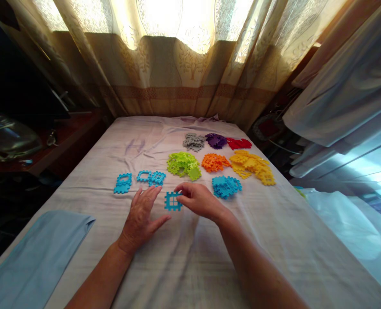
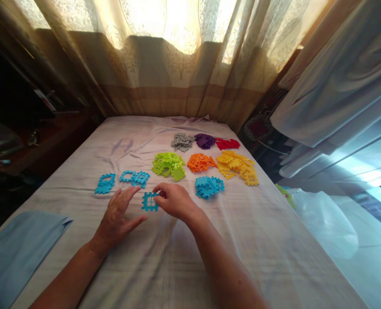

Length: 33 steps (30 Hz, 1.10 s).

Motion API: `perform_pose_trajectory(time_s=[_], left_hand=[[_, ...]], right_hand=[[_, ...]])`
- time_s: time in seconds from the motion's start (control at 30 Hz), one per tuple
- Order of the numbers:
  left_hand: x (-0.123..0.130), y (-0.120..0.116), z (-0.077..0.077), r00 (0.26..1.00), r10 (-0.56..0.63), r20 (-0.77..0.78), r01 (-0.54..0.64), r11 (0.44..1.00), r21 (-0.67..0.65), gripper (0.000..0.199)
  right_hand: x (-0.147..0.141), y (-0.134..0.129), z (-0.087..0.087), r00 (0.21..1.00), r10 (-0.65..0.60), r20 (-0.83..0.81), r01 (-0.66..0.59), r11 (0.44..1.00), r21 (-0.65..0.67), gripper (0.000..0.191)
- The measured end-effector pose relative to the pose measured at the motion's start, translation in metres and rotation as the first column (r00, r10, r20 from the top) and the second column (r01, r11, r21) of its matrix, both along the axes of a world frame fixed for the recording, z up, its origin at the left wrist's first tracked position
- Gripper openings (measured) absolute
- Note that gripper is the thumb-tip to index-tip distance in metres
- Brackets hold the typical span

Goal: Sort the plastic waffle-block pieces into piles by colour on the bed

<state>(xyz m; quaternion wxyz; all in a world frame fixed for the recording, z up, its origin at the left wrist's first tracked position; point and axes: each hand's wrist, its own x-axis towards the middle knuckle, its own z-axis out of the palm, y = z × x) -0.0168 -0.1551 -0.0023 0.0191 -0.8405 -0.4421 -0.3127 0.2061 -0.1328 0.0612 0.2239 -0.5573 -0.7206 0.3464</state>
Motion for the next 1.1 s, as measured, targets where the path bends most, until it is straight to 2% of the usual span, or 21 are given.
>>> perform_pose_trajectory(time_s=[0.1, 0.2, 0.27, 0.4, 0.5, 0.63, 0.77, 0.93, 1.1], left_hand=[[-0.010, 0.006, -0.003, 0.998, 0.056, -0.017, -0.055, 0.998, 0.035, 0.064], [-0.026, 0.014, -0.003, 0.985, 0.174, -0.010, -0.173, 0.983, 0.065, 0.049], [-0.038, 0.019, -0.001, 0.956, 0.294, 0.003, -0.293, 0.955, 0.052, 0.044], [-0.059, 0.025, 0.004, 0.866, 0.500, -0.010, -0.500, 0.866, -0.021, 0.042], [-0.069, 0.026, 0.004, 0.806, 0.589, -0.061, -0.592, 0.803, -0.064, 0.046], [-0.073, 0.025, 0.002, 0.757, 0.643, -0.114, -0.653, 0.748, -0.115, 0.050], [-0.071, 0.027, 0.002, 0.736, 0.664, -0.129, -0.677, 0.721, -0.150, 0.052], [-0.070, 0.034, 0.004, 0.702, 0.698, -0.138, -0.711, 0.680, -0.179, 0.052], [-0.073, 0.034, 0.007, 0.709, 0.694, -0.123, -0.704, 0.687, -0.179, 0.053]], right_hand=[[0.034, 0.008, 0.009, 0.991, -0.117, 0.059, 0.115, 0.993, 0.025, 0.021], [0.071, 0.012, 0.019, 0.951, -0.236, 0.200, 0.230, 0.972, 0.055, 0.021], [0.090, 0.012, 0.023, 0.917, -0.276, 0.288, 0.273, 0.961, 0.055, 0.021], [0.110, 0.010, 0.022, 0.886, -0.266, 0.379, 0.283, 0.959, 0.011, 0.022], [0.116, 0.009, 0.018, 0.867, -0.265, 0.421, 0.283, 0.959, 0.022, 0.022], [0.122, 0.010, 0.017, 0.848, -0.290, 0.444, 0.296, 0.953, 0.057, 0.020], [0.122, 0.011, 0.018, 0.815, -0.343, 0.468, 0.349, 0.934, 0.078, 0.024], [0.110, 0.009, 0.023, 0.837, -0.354, 0.417, 0.329, 0.935, 0.133, 0.025], [0.096, 0.007, 0.029, 0.845, -0.329, 0.421, 0.293, 0.944, 0.149, 0.024]])
